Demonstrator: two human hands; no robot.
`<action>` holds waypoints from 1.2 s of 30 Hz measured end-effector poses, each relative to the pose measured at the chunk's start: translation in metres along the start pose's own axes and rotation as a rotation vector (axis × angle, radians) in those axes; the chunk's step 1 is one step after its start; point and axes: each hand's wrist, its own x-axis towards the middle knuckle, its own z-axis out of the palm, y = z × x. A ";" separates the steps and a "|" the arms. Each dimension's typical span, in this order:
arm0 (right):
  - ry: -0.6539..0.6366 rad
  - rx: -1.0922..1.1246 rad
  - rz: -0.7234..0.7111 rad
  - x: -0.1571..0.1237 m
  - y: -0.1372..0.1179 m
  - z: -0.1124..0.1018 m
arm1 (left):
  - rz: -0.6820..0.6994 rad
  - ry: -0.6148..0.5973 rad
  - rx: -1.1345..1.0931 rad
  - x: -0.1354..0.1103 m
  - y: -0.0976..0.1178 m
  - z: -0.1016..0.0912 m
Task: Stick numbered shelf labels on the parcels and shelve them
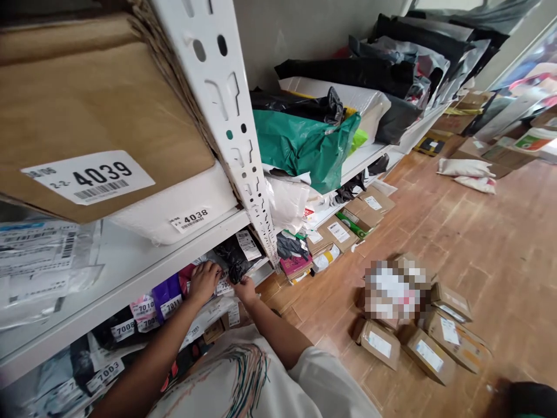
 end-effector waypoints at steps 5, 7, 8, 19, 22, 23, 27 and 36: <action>-0.115 0.020 0.106 -0.007 0.000 -0.016 | -0.019 0.006 0.040 0.002 0.006 0.005; -0.163 0.022 0.151 -0.011 0.000 -0.030 | -0.020 0.000 0.054 0.005 0.006 0.007; -0.182 0.022 0.169 -0.014 -0.001 -0.038 | -0.020 -0.003 0.060 0.006 0.006 0.008; -0.129 0.122 0.117 -0.045 -0.039 -0.114 | -0.025 0.045 0.007 0.002 0.016 -0.009; -0.112 0.156 0.100 -0.050 -0.057 -0.111 | -0.163 0.160 -0.110 -0.005 0.036 -0.034; -0.113 0.162 0.098 -0.051 -0.063 -0.108 | -0.160 0.187 -0.224 -0.007 0.045 -0.044; -0.119 0.167 0.107 -0.055 -0.080 -0.095 | 0.052 -0.003 -0.755 -0.010 0.084 -0.069; -0.071 0.085 0.152 -0.065 -0.083 -0.089 | -0.390 -0.244 -1.196 -0.010 0.105 -0.032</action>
